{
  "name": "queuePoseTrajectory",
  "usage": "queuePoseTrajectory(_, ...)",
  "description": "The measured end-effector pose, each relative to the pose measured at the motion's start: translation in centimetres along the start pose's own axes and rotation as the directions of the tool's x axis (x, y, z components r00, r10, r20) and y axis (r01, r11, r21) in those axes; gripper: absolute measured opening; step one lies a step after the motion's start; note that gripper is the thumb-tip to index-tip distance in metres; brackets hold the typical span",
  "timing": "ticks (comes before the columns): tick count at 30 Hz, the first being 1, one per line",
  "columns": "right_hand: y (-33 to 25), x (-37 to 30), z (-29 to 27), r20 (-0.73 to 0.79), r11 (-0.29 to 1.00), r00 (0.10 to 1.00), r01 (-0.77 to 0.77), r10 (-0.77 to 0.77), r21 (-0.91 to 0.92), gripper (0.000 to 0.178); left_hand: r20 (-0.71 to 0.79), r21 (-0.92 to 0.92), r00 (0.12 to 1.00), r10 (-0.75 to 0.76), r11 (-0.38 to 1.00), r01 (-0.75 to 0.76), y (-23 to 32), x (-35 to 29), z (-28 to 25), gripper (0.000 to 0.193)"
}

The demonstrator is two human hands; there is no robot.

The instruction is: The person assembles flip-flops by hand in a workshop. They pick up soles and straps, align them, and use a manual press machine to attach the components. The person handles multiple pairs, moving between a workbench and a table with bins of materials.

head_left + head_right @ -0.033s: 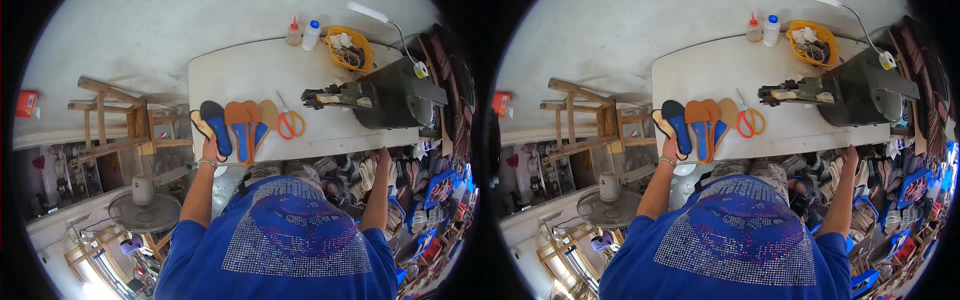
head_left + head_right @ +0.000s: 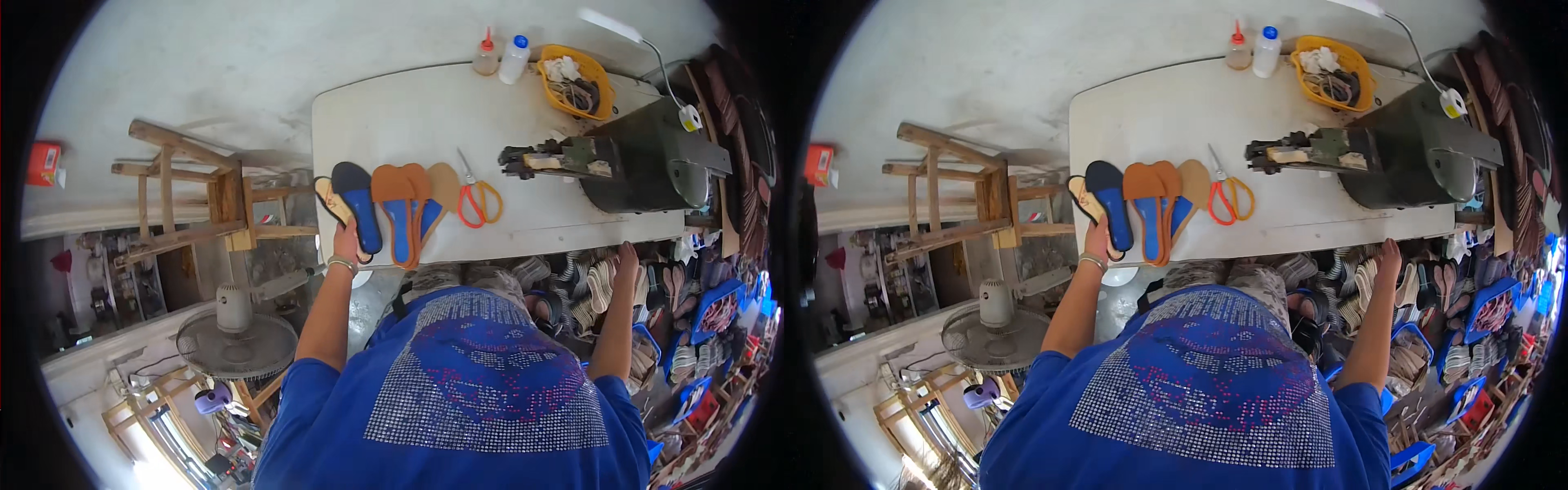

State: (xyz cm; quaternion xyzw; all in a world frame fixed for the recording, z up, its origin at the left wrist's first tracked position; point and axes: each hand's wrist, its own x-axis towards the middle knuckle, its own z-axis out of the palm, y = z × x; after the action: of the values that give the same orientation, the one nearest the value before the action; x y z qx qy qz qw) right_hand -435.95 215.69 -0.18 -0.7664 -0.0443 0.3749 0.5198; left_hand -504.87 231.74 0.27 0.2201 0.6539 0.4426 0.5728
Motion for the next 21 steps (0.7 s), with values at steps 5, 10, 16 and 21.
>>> queuePoseTrajectory(5,-1.2,-11.5,8.9,0.327,0.897,0.933,0.269,-0.153,-0.349,0.030,-0.057,0.289,0.978,0.203,0.940,-0.179,-1.6,2.3,-3.6,0.020)
queuePoseTrajectory(10,-4.1,-23.7,21.9,0.698,0.699,0.703,0.567,-0.134,-0.436,0.025,0.043,0.312,0.980,0.195,0.929,-0.199,0.1,1.9,-5.5,0.024)
queuePoseTrajectory(16,-4.4,-31.3,31.7,0.890,0.694,0.445,0.672,-0.102,-0.257,0.027,0.512,-0.133,0.859,-0.015,0.986,0.096,6.1,-2.8,-3.7,0.025)
queuePoseTrajectory(21,-8.8,-34.7,36.9,0.816,0.901,0.558,0.417,-0.148,-0.122,0.043,0.839,0.100,0.528,-0.131,0.991,0.085,10.2,-7.1,-0.2,0.033)
